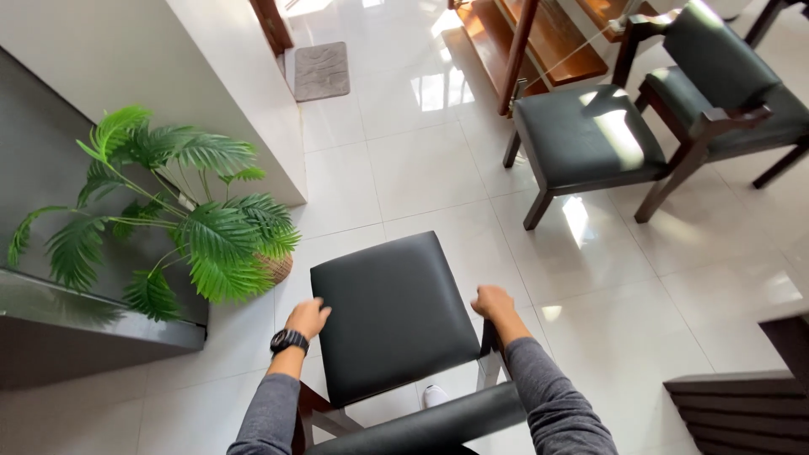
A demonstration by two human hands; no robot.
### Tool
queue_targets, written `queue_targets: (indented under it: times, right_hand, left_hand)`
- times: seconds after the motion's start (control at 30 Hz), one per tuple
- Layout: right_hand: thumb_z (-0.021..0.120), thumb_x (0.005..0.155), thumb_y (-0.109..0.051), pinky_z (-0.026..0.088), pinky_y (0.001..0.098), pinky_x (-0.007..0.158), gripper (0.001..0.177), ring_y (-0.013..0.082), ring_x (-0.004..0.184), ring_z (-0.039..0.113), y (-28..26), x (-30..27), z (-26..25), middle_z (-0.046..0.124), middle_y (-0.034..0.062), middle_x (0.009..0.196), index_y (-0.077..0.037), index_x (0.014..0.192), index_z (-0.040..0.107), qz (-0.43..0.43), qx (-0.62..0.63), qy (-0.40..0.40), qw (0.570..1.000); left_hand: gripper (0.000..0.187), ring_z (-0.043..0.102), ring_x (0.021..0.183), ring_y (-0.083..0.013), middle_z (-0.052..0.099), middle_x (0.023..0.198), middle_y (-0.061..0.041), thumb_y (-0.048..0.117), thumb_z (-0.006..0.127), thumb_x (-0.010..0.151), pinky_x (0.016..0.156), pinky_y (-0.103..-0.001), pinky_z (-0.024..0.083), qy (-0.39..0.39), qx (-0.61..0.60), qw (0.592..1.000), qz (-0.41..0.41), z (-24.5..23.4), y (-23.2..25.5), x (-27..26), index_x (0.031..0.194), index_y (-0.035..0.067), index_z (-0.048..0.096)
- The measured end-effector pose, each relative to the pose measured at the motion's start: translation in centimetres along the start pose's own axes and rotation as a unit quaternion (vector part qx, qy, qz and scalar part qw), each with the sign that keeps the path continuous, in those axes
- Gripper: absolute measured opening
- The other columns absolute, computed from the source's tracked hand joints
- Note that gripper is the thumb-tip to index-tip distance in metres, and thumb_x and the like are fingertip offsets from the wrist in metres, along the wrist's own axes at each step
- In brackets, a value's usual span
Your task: Clearing used plates, cups, and utensils from a dining table and carrying them to the kitchen area.
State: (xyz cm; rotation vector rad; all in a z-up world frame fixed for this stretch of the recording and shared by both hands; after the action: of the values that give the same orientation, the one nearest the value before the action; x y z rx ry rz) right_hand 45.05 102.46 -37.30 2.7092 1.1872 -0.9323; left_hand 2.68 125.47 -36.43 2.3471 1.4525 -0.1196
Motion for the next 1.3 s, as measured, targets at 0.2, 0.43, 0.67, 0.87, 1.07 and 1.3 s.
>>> queue_targets:
  times: [0.2, 0.43, 0.67, 0.87, 1.07, 1.3]
  right_hand:
    - [0.068, 0.09, -0.04, 0.049, 0.0471, 0.101, 0.05, 0.0337, 0.124, 0.059, 0.1, -3.9, -8.7, 0.065, 0.0141, 0.131, -0.017, 0.134, 0.064, -0.052, 0.131, 0.137, 0.98]
    - [0.071, 0.089, -0.034, 0.056, 0.0391, 0.093, 0.042, 0.0305, 0.106, 0.072, 9.3, -14.6, -14.3, 0.075, 0.0138, 0.116, -0.009, 0.123, 0.071, -0.07, 0.28, 0.26, 0.922]
    - [0.067, 0.096, -0.03, 0.057, 0.035, 0.085, 0.043, 0.0238, 0.095, 0.073, 24.9, -29.9, -19.3, 0.076, 0.0124, 0.106, -0.006, 0.131, 0.065, 0.022, 0.421, 0.334, 0.843]
    - [0.065, 0.098, -0.03, 0.057, 0.0338, 0.084, 0.043, 0.0208, 0.095, 0.072, 41.3, -40.7, -20.1, 0.077, 0.0107, 0.107, -0.005, 0.134, 0.062, 0.12, 0.439, 0.408, 0.791]
    - [0.064, 0.099, -0.03, 0.057, 0.0327, 0.087, 0.043, 0.0194, 0.094, 0.073, 56.8, -48.2, -20.1, 0.077, 0.0103, 0.105, -0.005, 0.133, 0.063, 0.182, 0.426, 0.478, 0.746]
    - [0.065, 0.098, -0.03, 0.058, 0.031, 0.085, 0.043, 0.0163, 0.091, 0.072, 72.5, -51.6, -16.0, 0.077, 0.0089, 0.103, -0.005, 0.134, 0.065, 0.261, 0.464, 0.482, 0.696]
  left_hand:
    - [0.043, 0.063, 0.115, -0.0395, 0.068, 0.123, -0.021, 0.029, 0.067, 0.094, 0.098, -0.047, 0.052, 0.13, -0.092, 0.975, 0.155, -10.2, 16.2, -0.9, 0.127, 0.002, 0.066]
    - [0.058, 0.065, 0.112, -0.0398, 0.072, 0.118, -0.02, 0.03, 0.065, 0.097, 0.098, -0.047, 0.052, 0.08, -0.18, 0.946, 0.257, -11.0, 32.0, -5.9, 0.144, 0.0, 0.051]
    - [0.056, 0.07, 0.109, -0.0367, 0.074, 0.117, -0.017, 0.031, 0.064, 0.101, 0.092, -0.045, 0.055, 0.047, -0.253, 0.872, 0.416, -9.1, 52.7, -12.5, 0.146, 0.0, 0.05]
    - [0.055, 0.068, 0.116, -0.032, 0.072, 0.123, -0.016, 0.031, 0.064, 0.102, 0.092, -0.044, 0.054, -0.037, -0.283, 0.81, 0.512, -5.2, 72.6, -21.2, 0.147, 0.002, 0.05]
    - [0.057, 0.067, 0.118, -0.0288, 0.073, 0.123, -0.014, 0.031, 0.065, 0.102, 0.096, -0.041, 0.051, -0.104, -0.308, 0.759, 0.564, 0.9, 89.8, -29.0, 0.148, 0.003, 0.048]
    - [0.055, 0.07, 0.109, -0.0235, 0.074, 0.118, -0.013, 0.031, 0.067, 0.099, 0.096, -0.036, 0.054, -0.199, -0.334, 0.729, 0.564, 11.7, 104.3, -34.8, 0.145, 0.004, 0.054]
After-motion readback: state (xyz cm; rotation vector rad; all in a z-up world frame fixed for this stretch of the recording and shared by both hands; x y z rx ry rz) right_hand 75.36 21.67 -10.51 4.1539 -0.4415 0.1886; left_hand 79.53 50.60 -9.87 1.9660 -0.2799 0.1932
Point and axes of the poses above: each hand's wrist, its own x-axis towards the middle knuckle, its own z-axis out of the palm, y = z × x, the point moved 8 cm from there along x, towards the middle knuckle
